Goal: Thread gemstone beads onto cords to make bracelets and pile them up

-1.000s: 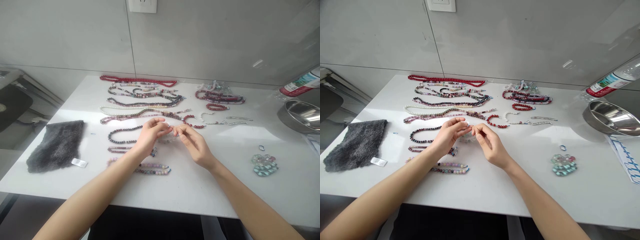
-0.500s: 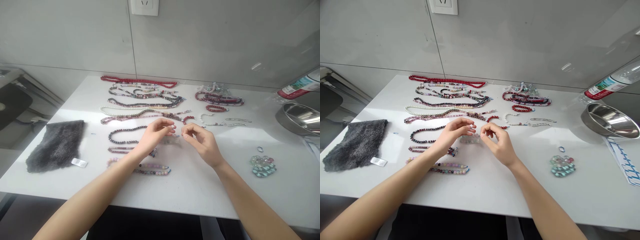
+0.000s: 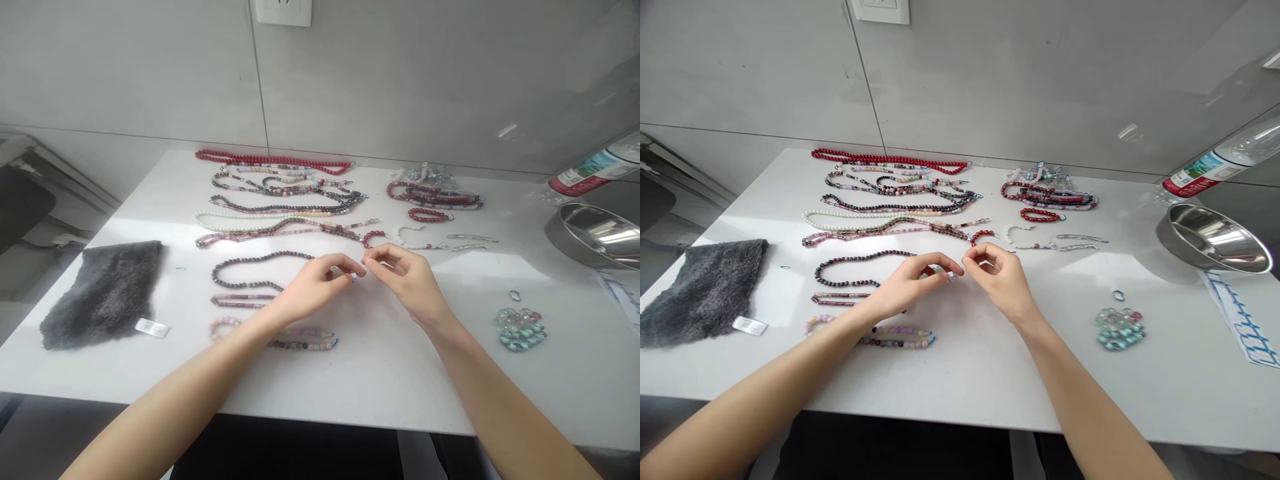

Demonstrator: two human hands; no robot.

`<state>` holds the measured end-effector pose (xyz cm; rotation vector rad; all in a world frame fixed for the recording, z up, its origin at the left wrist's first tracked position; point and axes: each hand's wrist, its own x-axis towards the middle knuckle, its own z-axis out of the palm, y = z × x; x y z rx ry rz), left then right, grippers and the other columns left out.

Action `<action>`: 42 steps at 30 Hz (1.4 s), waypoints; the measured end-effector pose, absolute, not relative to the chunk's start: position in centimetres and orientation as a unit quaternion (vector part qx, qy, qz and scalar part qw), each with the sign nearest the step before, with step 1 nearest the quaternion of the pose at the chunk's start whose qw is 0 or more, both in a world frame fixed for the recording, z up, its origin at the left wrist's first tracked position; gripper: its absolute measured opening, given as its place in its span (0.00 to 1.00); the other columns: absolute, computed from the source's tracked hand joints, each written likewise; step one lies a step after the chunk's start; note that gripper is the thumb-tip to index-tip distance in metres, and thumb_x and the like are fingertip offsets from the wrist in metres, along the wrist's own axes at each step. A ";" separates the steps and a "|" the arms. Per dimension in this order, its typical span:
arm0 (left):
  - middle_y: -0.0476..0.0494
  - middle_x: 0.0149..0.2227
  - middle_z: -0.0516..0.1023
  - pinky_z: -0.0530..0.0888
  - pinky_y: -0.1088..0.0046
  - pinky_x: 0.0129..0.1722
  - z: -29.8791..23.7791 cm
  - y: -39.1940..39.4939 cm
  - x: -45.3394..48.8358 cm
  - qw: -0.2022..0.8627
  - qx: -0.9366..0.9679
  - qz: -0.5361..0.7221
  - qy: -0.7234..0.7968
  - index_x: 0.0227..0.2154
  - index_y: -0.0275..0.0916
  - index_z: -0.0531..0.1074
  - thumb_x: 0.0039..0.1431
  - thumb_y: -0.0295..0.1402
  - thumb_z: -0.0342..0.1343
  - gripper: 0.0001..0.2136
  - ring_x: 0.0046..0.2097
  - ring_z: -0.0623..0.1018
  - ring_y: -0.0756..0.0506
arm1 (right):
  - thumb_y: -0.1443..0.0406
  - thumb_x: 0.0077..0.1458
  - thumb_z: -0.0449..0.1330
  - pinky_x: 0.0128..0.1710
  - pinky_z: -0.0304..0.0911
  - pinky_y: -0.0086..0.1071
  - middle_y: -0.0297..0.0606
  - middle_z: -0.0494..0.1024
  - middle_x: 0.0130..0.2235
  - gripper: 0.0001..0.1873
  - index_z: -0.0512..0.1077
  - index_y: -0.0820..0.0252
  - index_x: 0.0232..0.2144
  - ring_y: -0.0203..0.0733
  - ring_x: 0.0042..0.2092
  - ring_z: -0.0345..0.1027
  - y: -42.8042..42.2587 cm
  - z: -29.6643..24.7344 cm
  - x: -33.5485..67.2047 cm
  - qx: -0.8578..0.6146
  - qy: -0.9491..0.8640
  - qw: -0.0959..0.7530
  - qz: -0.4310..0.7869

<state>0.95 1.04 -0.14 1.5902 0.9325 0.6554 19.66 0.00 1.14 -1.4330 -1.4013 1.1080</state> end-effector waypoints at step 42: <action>0.43 0.35 0.81 0.76 0.70 0.38 -0.7 0.8 1.7 0.607 0.554 0.391 0.416 0.36 0.38 0.70 0.58 0.33 0.59 0.06 0.40 0.81 0.45 | 0.63 0.44 0.72 0.38 0.75 0.36 0.37 0.80 0.30 0.10 0.75 0.59 0.27 0.43 0.34 0.77 -0.7 2.2 19.8 -0.533 -0.538 0.469 0.454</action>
